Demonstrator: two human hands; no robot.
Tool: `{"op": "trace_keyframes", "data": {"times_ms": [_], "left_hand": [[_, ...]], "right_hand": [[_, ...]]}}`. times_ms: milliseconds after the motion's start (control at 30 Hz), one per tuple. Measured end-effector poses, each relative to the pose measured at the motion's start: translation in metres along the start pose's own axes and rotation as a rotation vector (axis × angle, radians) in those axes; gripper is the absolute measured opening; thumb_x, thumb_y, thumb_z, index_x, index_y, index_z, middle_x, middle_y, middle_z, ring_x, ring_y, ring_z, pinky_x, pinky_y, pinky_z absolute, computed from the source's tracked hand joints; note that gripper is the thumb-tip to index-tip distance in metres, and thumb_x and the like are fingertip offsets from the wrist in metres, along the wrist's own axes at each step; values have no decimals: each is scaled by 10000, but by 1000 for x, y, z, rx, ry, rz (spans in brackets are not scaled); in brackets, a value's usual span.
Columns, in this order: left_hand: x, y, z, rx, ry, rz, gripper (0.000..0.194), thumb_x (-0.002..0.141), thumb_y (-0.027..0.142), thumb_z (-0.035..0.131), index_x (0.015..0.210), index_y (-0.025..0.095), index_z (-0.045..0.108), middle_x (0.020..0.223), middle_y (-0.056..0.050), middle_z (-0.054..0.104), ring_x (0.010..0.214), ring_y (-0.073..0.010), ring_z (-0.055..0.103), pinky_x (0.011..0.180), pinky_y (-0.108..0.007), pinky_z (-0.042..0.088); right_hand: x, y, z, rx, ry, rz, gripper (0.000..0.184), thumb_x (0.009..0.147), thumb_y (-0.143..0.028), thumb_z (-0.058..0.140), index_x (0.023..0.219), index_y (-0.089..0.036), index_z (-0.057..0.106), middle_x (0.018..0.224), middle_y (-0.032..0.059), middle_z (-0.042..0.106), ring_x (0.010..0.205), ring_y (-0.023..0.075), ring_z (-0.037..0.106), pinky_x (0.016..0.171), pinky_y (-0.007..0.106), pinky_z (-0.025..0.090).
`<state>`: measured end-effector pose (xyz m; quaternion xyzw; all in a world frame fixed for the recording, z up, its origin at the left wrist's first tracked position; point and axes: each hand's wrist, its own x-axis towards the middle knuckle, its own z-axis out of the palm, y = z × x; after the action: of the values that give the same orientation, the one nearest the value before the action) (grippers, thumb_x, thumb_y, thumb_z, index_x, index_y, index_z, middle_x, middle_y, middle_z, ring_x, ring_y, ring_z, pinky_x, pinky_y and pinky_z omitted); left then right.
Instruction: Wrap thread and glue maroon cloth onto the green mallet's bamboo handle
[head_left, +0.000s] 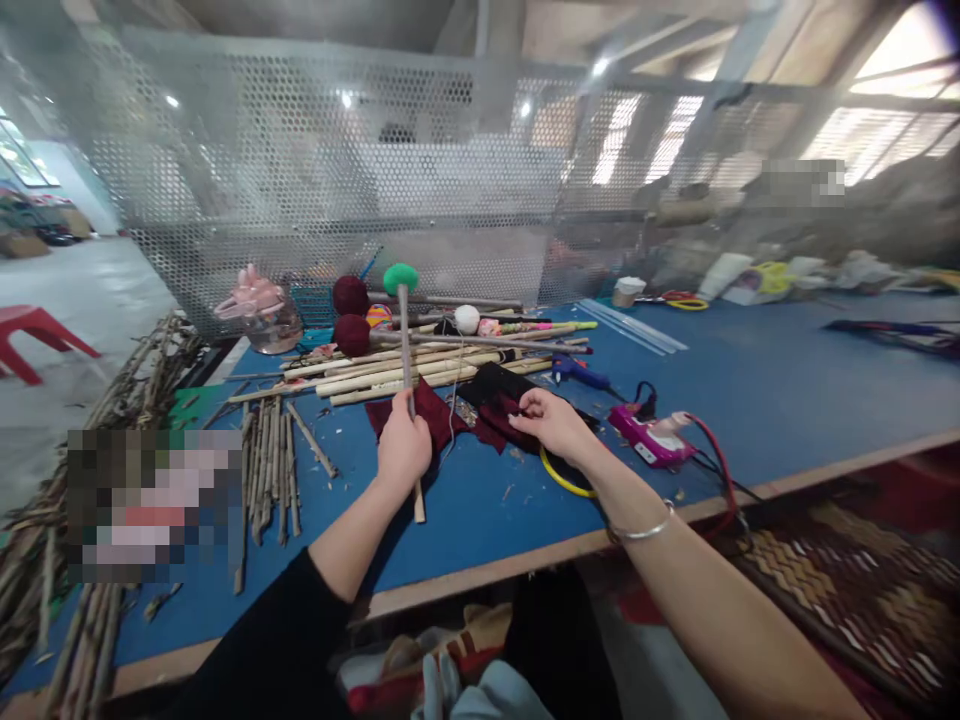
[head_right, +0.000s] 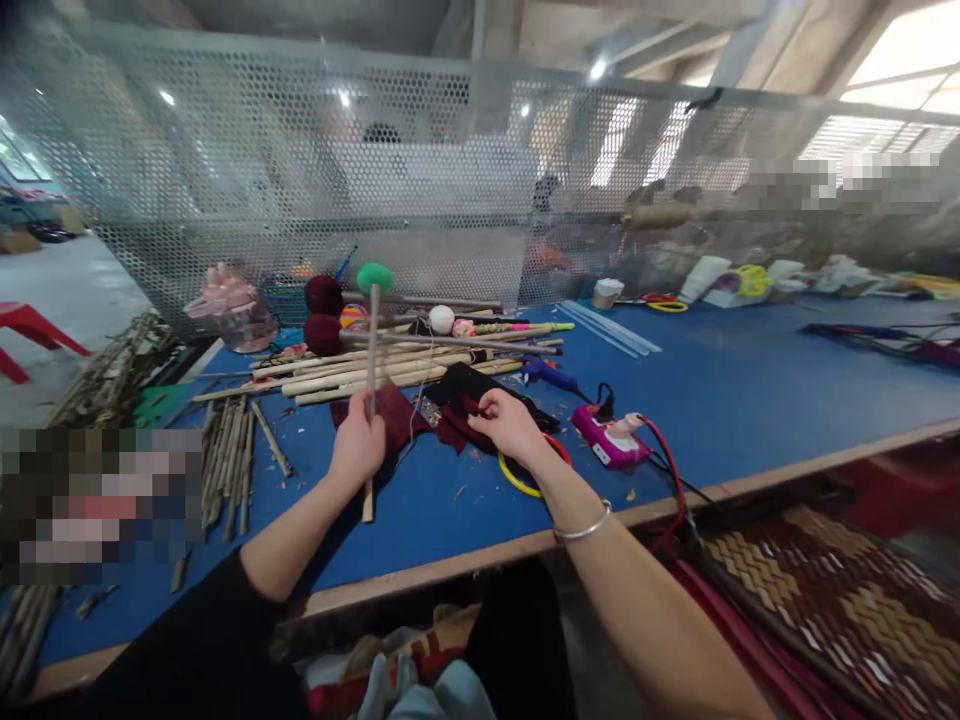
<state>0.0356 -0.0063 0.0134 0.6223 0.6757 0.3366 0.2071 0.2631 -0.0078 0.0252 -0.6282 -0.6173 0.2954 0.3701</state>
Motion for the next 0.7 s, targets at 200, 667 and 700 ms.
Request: {"op": "trace_keyframes", "data": {"times_ms": [200,667,700], "left_hand": [[1,2,2,-14,-66,100,544,745,157,422,1284,194,356,1074,-96,590,954,-213,573,843,-318,418],[-6,2,-3,54,-48,146,590,764,243,478,1325,154,319,1227,-160,459,1101,-243,498,912,-359,385],[-7,1,-5,71,-41,157,598,755,235,489,1323,152,320,1234,-161,455,1112,-247,488,922,-366,377]], "right_hand": [[0,2,-2,488,-95,188,470,520,-117,558,977,-177,469,740,3,617,577,137,577,527,244,439],[-4,-12,0,711,-196,105,327,700,-175,498,1015,-173,590,915,43,689,842,196,646,758,319,490],[-3,-13,0,768,-214,144,348,683,-144,501,1019,-171,588,922,44,689,840,194,649,768,320,491]]}}
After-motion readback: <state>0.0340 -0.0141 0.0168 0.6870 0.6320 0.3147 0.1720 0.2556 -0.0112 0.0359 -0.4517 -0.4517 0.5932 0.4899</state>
